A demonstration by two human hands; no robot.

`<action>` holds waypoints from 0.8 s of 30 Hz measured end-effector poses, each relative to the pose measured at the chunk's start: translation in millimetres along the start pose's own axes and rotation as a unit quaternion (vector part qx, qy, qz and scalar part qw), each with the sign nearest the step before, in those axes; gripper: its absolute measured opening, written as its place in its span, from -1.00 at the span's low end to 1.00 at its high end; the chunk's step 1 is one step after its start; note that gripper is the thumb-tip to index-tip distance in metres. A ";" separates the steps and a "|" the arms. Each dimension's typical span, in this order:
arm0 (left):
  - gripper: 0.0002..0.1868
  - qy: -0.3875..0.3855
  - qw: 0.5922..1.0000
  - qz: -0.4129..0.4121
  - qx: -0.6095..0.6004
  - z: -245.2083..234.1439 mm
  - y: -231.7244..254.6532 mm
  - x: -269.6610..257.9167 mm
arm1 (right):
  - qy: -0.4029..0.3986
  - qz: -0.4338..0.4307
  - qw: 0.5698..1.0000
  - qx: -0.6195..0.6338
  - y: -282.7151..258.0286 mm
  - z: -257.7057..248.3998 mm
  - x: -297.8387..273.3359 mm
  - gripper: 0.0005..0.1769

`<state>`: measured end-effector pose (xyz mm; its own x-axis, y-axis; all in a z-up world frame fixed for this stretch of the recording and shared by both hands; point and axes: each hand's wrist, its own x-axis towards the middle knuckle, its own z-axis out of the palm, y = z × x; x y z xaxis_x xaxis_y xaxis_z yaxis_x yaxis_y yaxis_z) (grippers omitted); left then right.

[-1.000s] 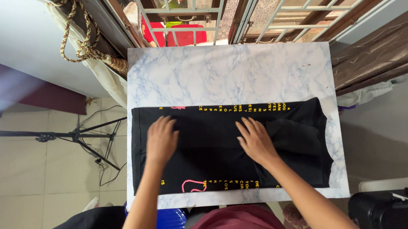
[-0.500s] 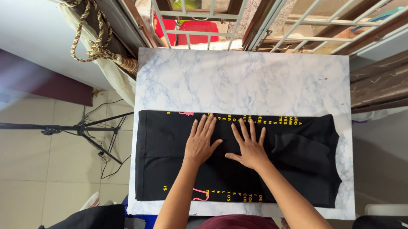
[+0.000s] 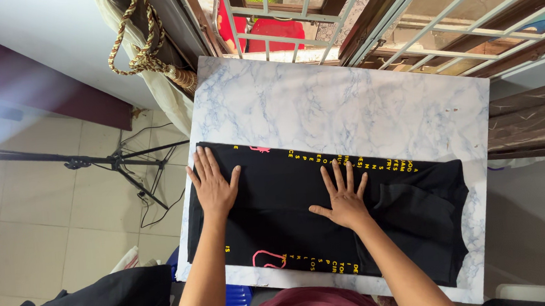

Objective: The person folds a black t-shirt on a table by tucking the sides and sleeves inward and then folding it into a smaller rectangle.

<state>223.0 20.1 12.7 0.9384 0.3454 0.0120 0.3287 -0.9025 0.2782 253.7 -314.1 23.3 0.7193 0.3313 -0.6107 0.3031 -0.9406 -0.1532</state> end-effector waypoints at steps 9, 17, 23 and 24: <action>-0.15 -0.133 0.963 0.232 -0.028 31.9 134.0 -11.1 | -0.016 0.018 1.000 -0.008 -7.6 -8.9 -3.8 0.36; -0.23 -0.092 0.960 0.266 -0.007 29.6 94.5 -6.8 | -0.014 0.012 1.000 -0.012 -2.8 -3.2 -0.7 0.36; -0.31 -0.018 0.994 0.107 0.028 -5.7 2.2 19.3 | -0.027 0.015 0.999 -0.009 -2.1 -2.7 2.2 0.36; -0.29 -0.013 0.995 0.079 0.053 -7.9 -8.6 18.5 | -0.026 0.014 1.000 -0.007 -2.2 -2.7 1.5 0.36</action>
<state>236.7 36.3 18.1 0.9814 0.1909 0.0217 0.1844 -0.9678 0.1715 255.8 -311.4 24.8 0.6948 0.3002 -0.6535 0.2925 -0.9481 -0.1246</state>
